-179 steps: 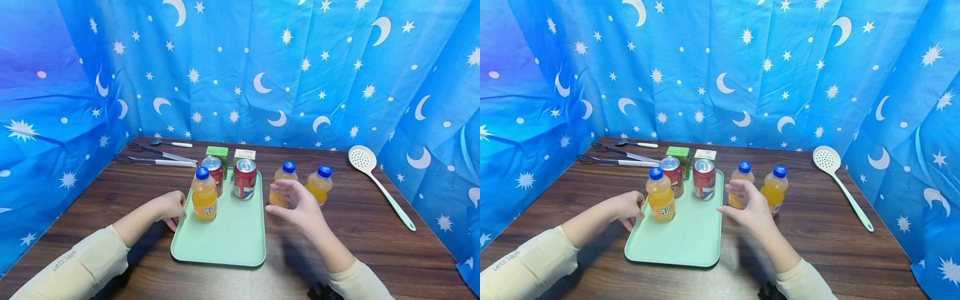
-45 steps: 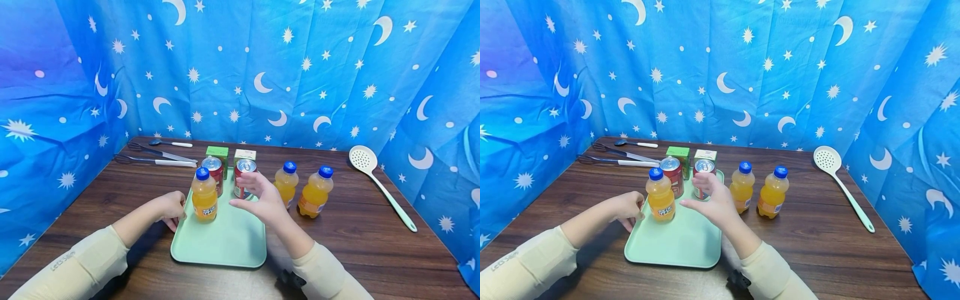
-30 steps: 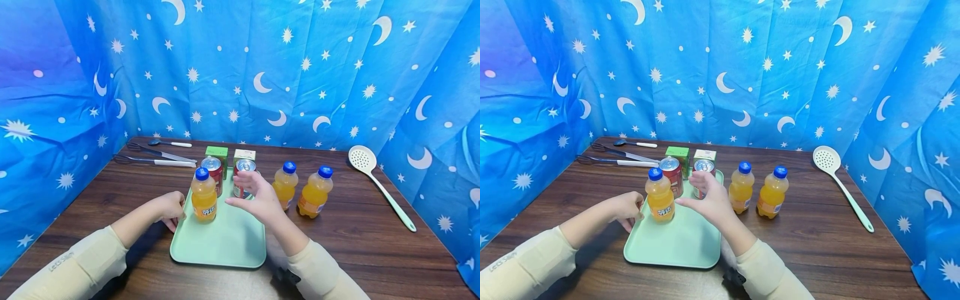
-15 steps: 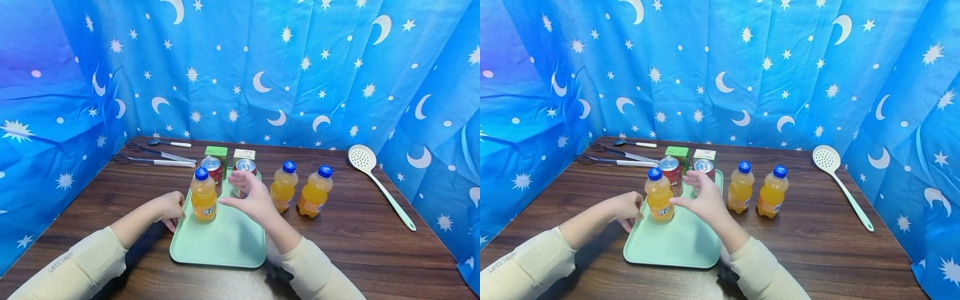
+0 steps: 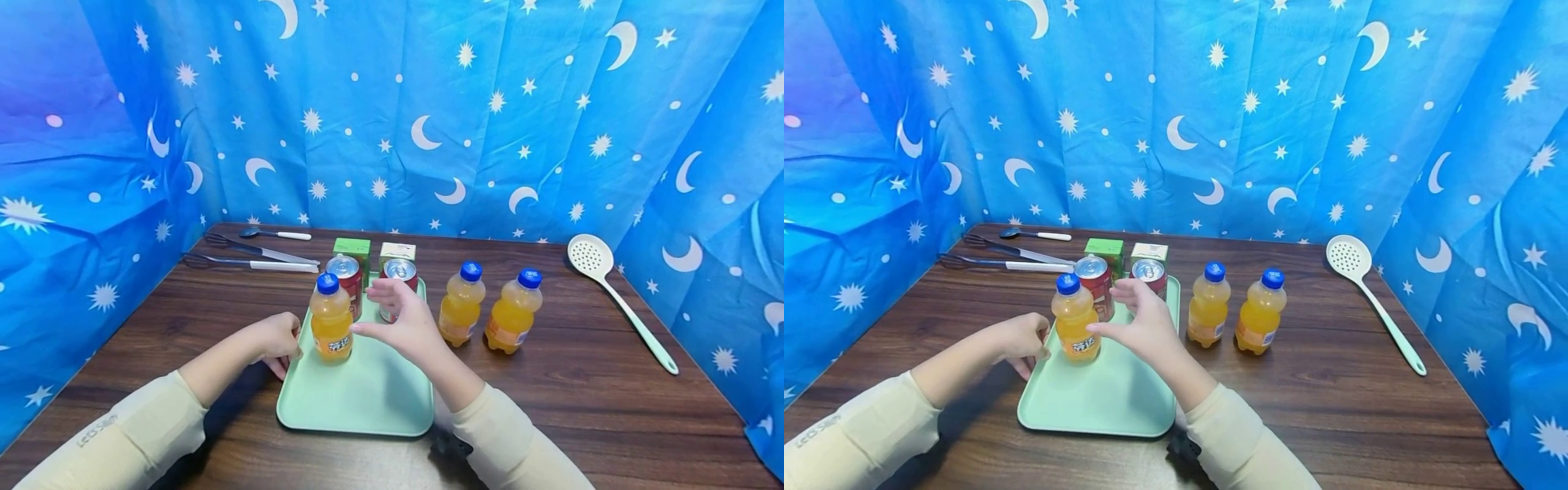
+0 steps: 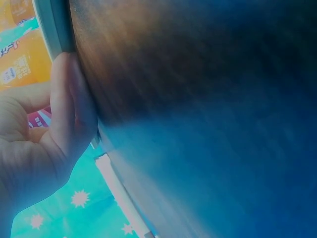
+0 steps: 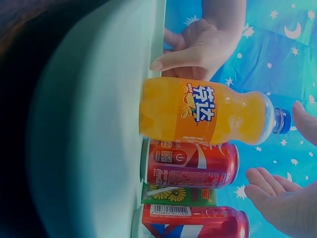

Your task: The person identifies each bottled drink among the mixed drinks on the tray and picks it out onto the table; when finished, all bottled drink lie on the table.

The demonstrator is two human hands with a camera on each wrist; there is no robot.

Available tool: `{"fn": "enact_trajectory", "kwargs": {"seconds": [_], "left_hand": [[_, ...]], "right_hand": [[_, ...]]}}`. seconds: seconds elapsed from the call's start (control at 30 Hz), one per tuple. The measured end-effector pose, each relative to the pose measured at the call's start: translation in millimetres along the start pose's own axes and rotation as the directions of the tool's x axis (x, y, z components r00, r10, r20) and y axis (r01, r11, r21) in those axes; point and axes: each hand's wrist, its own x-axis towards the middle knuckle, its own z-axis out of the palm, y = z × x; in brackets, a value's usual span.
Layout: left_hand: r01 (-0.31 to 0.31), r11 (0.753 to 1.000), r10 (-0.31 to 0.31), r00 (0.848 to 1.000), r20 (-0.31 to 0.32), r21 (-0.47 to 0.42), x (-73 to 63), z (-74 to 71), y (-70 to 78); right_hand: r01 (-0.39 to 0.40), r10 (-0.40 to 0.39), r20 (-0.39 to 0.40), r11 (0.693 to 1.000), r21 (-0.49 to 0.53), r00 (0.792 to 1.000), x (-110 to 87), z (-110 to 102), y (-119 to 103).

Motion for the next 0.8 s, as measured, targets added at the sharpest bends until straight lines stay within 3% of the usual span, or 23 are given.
{"fn": "enact_trajectory", "kwargs": {"seconds": [0.8], "left_hand": [[0.026, 1.0, -0.026, 1.0, -0.004, 0.013, -0.4, -0.8, 3.2]], "right_hand": [[-0.042, 0.042, 0.007, 0.999, -0.011, 0.999, 7.6, 13.5, 1.0]]}}
